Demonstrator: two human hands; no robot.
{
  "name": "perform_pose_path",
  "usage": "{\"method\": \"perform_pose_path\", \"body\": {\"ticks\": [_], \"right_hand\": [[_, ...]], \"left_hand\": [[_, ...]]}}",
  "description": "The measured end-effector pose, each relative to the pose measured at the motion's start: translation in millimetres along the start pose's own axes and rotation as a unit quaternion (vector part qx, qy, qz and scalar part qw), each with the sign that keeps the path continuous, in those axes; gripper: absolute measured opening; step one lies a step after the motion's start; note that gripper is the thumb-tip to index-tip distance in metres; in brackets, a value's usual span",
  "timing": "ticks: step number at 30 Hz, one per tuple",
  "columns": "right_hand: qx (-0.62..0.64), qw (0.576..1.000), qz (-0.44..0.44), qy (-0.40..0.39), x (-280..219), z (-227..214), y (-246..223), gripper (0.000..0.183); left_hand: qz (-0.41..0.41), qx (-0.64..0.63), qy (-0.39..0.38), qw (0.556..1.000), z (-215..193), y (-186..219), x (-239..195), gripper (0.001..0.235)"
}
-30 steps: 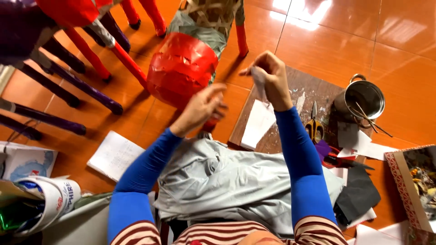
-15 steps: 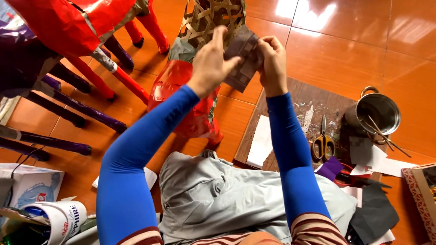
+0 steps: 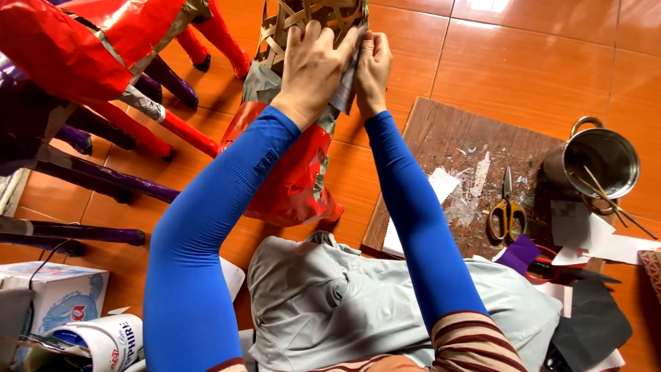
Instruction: Apply paper strips and glue to a bamboo frame to create a paper mache object.
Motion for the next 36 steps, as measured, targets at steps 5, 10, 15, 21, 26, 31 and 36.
{"method": "perform_pose_path", "body": {"ticks": [5,10,15,21,26,31,36], "right_hand": [[0.002,1.0,-0.03,-0.002,-7.2,15.3,-12.2,0.027],[0.026,0.999,-0.048,0.001,-9.2,12.2,1.1,0.023],[0.04,0.998,-0.03,0.025,-10.0,14.1,3.8,0.027],[0.031,0.998,0.012,0.053,-14.3,4.6,32.6,0.033],[0.092,0.992,0.078,0.034,-26.8,20.3,25.4,0.051],[0.037,0.994,0.09,0.039,-40.4,-8.7,70.0,0.062],[0.052,0.997,0.061,0.001,-92.2,24.9,4.7,0.077]], "left_hand": [[0.052,0.051,0.041,0.996,-25.0,2.4,2.5,0.062],[0.081,0.053,-0.007,0.995,-3.3,1.9,-2.4,0.054],[0.063,0.044,-0.015,0.997,2.1,-2.1,-1.9,0.039],[0.056,-0.016,-0.031,0.998,-9.8,-7.9,2.8,0.042],[0.069,-0.052,-0.034,0.996,-5.2,-10.9,2.2,0.044],[0.097,-0.058,-0.027,0.993,-3.2,-15.1,-2.1,0.042],[0.113,-0.074,-0.028,0.99,-15.2,-15.6,-2.5,0.048]]}}
Point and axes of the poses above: each hand's wrist, its own x-axis towards the middle knuckle, its own z-axis out of the palm, y = z × x, the point moved 9 cm from there along x, towards the middle knuckle, and after that the axes turned 6 degrees about x, right-handed, at the moved point
